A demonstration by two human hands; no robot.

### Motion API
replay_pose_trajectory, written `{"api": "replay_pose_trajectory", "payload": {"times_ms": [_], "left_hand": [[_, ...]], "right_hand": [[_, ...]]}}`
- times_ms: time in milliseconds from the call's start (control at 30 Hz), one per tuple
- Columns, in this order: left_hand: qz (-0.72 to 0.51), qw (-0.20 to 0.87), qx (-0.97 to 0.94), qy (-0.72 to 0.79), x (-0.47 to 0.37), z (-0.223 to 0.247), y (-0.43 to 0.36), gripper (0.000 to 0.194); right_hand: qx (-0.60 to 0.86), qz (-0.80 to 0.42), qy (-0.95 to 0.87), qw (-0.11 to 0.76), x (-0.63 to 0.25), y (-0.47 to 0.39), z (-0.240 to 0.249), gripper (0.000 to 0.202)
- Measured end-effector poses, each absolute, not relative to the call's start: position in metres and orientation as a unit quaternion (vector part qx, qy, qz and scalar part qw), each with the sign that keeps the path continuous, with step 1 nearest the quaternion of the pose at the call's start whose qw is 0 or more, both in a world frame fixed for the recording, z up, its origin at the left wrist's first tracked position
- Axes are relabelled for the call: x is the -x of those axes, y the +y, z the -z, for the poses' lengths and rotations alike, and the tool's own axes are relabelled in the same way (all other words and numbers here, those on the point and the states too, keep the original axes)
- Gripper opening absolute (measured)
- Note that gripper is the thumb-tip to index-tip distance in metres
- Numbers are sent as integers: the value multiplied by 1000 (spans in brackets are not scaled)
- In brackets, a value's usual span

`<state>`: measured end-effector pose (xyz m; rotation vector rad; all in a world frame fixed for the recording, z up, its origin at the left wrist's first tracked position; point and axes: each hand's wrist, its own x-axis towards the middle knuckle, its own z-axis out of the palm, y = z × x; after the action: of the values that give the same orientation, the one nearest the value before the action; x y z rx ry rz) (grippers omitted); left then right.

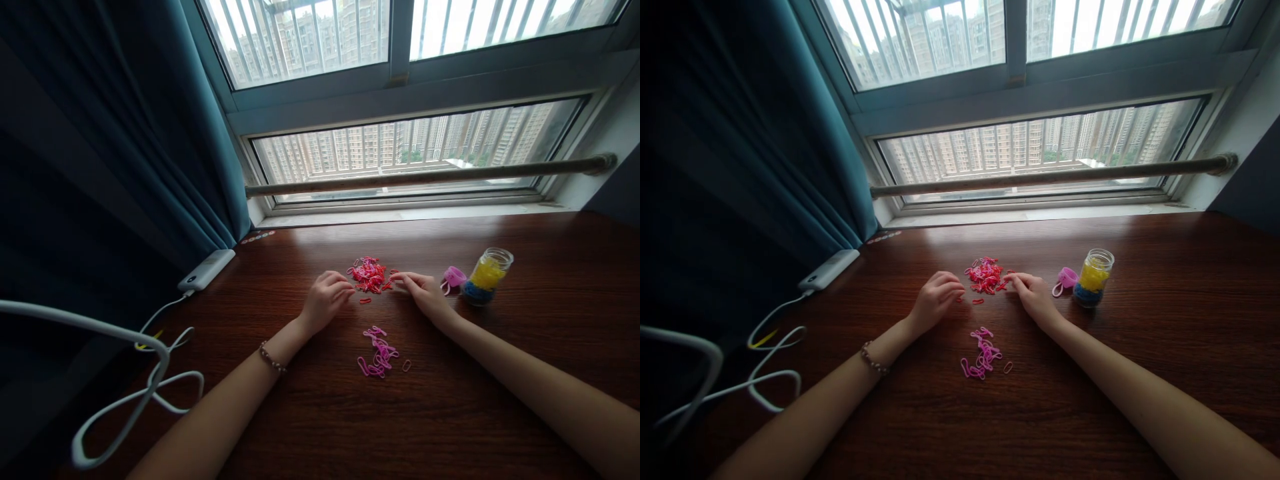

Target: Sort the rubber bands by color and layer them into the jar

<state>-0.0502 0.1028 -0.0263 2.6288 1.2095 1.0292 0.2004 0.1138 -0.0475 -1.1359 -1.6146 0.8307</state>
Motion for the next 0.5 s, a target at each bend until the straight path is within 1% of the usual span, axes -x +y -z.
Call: {"api": "replay_pose_trajectory", "payload": {"times_ms": [67, 133, 200, 267, 300, 333, 433, 500], "left_hand": [[-284, -9, -852, 440, 57, 30, 110, 27], [-214, -18, -853, 477, 61, 33, 115, 35], [-149, -1, -855, 498, 62, 36, 118, 44], [-102, 19, -860, 500, 61, 38, 120, 49], [-87, 27, -863, 497, 60, 38, 120, 51], [-78, 33, -865, 495, 60, 38, 120, 51], [-84, 38, -867, 490, 60, 37, 119, 51], [-97, 34, -868, 486, 60, 38, 119, 50]], "right_hand": [[457, -374, -624, 512, -200, 108, 40, 31], [409, -428, -623, 511, -197, 99, 31, 35], [333, -495, -672, 438, -192, 89, 22, 42], [265, -518, -736, 345, -186, 80, 15, 47], [246, -502, -763, 324, -184, 77, 14, 48], [241, -472, -784, 325, -182, 76, 14, 48], [285, -316, -818, 386, -181, 81, 20, 38], [323, -209, -836, 390, -183, 88, 28, 29]]}}
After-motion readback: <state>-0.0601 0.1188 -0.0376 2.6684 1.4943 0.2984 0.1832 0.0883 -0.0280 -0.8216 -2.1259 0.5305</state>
